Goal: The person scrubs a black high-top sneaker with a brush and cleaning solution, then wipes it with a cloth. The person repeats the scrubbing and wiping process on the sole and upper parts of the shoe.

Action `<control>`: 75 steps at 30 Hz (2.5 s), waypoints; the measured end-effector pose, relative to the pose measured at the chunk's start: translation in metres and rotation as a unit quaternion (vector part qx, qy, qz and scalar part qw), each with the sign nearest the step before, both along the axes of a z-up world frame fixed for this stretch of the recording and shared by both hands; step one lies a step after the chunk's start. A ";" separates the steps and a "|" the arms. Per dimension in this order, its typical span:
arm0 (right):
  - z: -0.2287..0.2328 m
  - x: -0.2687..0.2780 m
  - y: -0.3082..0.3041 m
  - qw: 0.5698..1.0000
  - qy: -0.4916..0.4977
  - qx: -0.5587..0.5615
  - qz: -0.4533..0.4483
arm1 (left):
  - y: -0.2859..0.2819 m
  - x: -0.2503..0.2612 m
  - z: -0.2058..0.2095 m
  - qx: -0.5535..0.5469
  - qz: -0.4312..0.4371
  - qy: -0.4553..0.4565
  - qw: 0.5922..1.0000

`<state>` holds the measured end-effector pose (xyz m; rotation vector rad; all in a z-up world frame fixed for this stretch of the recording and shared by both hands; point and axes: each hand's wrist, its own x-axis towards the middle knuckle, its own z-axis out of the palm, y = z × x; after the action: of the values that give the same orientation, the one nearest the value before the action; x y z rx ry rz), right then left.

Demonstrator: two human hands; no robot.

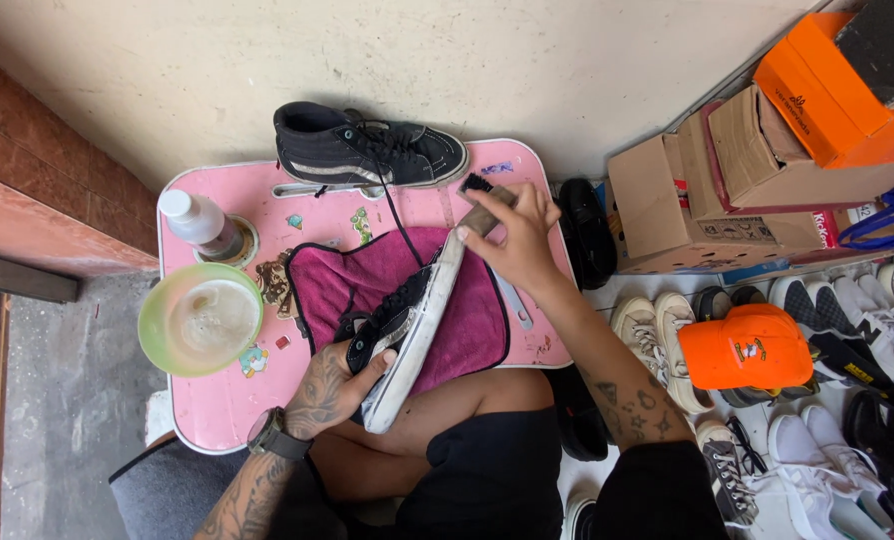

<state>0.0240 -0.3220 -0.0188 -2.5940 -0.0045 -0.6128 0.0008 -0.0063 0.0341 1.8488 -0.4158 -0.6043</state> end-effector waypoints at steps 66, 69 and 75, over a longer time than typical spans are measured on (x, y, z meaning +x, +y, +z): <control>0.092 -0.139 0.101 0.998 -0.061 0.033 0.001 | -0.013 -0.126 0.010 -0.028 0.054 -0.375 0.925; 0.100 -0.178 0.141 0.988 -0.077 0.008 0.133 | -0.004 -0.127 -0.007 0.007 0.062 -0.344 0.937; -0.007 -0.100 0.002 0.988 0.044 0.073 -0.131 | -0.003 -0.118 0.014 -0.023 0.076 -0.318 0.945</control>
<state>-0.0764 -0.3195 -0.0257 -2.4948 0.4005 -0.5644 -0.1170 -0.0089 0.0481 1.9809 -0.6918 0.1284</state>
